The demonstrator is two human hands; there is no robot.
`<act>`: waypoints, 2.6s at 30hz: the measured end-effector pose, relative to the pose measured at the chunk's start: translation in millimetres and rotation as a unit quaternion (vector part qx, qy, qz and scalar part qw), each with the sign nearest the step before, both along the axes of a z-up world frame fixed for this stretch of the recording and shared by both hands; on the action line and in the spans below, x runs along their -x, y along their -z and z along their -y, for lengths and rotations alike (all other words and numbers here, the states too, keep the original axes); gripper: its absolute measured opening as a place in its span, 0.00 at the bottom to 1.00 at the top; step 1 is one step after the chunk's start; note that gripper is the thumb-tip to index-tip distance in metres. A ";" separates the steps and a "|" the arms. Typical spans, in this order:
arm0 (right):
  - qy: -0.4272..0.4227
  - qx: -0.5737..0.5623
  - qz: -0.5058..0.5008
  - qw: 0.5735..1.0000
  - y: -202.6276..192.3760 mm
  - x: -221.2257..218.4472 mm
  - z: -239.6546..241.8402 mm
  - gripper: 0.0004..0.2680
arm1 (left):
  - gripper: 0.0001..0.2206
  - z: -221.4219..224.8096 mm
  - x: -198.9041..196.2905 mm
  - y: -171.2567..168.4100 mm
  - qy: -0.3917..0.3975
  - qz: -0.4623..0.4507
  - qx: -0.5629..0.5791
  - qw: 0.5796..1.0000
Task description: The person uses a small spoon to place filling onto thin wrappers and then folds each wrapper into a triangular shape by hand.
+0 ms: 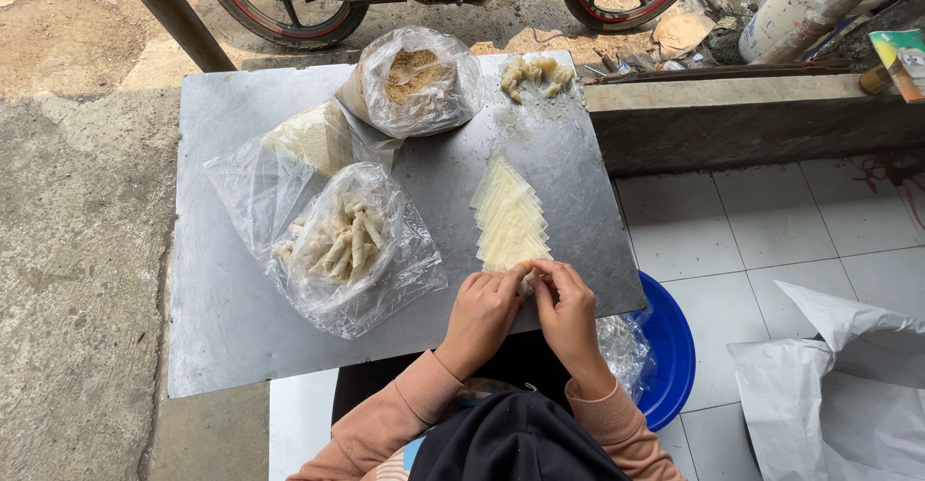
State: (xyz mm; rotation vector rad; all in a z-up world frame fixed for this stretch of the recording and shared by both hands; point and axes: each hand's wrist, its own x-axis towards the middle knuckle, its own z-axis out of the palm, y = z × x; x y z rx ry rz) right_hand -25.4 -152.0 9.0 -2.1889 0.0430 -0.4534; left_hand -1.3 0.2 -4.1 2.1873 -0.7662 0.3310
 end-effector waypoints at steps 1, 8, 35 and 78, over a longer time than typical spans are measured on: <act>0.006 -0.004 0.000 1.000 1.0 -0.4 0.2 0.08 | 0.22 0.0 0.1 -0.2 0.001 0.004 -0.005 1.000; 0.018 -0.057 -0.017 0.998 7.2 3.1 6.0 0.05 | 0.22 0.8 0.5 -2.4 -0.002 0.028 -0.034 0.999; -0.172 0.087 -0.082 0.978 -23.6 -26.8 31.3 0.04 | 0.18 4.7 -17.0 -5.5 -0.013 -0.099 0.075 0.992; -0.097 0.182 -0.017 0.978 9.7 -46.0 39.2 0.02 | 0.13 24.3 -21.2 0.6 -0.149 0.038 -0.028 0.988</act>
